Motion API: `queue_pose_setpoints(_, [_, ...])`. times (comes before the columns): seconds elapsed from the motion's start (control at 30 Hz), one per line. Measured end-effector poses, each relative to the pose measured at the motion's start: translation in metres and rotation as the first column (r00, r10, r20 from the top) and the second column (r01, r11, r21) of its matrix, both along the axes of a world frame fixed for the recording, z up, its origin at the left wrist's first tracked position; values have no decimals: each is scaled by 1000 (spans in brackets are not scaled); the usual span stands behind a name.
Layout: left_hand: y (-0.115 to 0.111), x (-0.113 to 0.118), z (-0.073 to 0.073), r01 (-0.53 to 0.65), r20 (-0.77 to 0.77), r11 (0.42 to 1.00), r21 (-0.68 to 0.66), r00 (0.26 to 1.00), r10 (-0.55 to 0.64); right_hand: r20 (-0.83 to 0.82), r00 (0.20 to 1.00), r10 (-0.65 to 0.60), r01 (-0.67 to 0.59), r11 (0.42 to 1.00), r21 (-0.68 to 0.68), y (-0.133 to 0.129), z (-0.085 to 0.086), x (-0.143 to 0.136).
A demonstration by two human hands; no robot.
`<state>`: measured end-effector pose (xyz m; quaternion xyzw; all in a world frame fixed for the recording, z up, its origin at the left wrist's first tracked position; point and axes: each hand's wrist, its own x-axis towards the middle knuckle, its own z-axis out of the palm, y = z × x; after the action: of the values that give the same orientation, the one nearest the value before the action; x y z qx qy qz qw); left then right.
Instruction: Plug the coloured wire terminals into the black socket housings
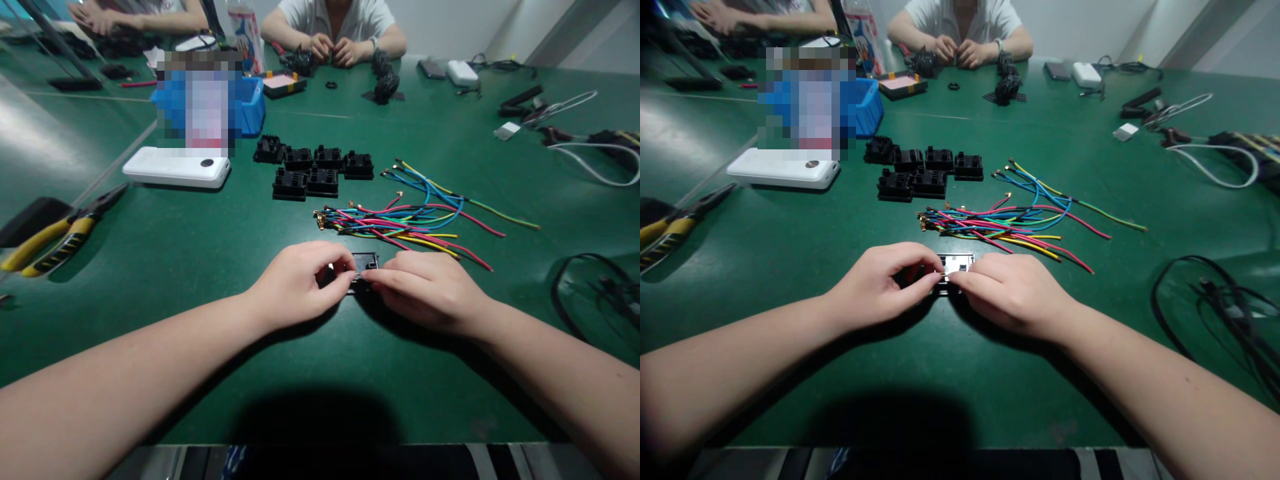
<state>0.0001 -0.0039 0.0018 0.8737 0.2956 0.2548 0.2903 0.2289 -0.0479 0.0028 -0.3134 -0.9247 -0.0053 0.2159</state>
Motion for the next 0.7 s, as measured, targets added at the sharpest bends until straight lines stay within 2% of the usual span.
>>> queue_pose_setpoints(0.37, [0, 1, 2, -21, -20, 999, -26, 1000, 21, -71, 997, -22, 16, 996, -88, 2, -4, 1])
queue_pose_setpoints(0.7, [0, 1, 2, -17, -32, 999, -43, 999, 16, -65, 998, -7, 0, 994, -106, 2, -4, 2])
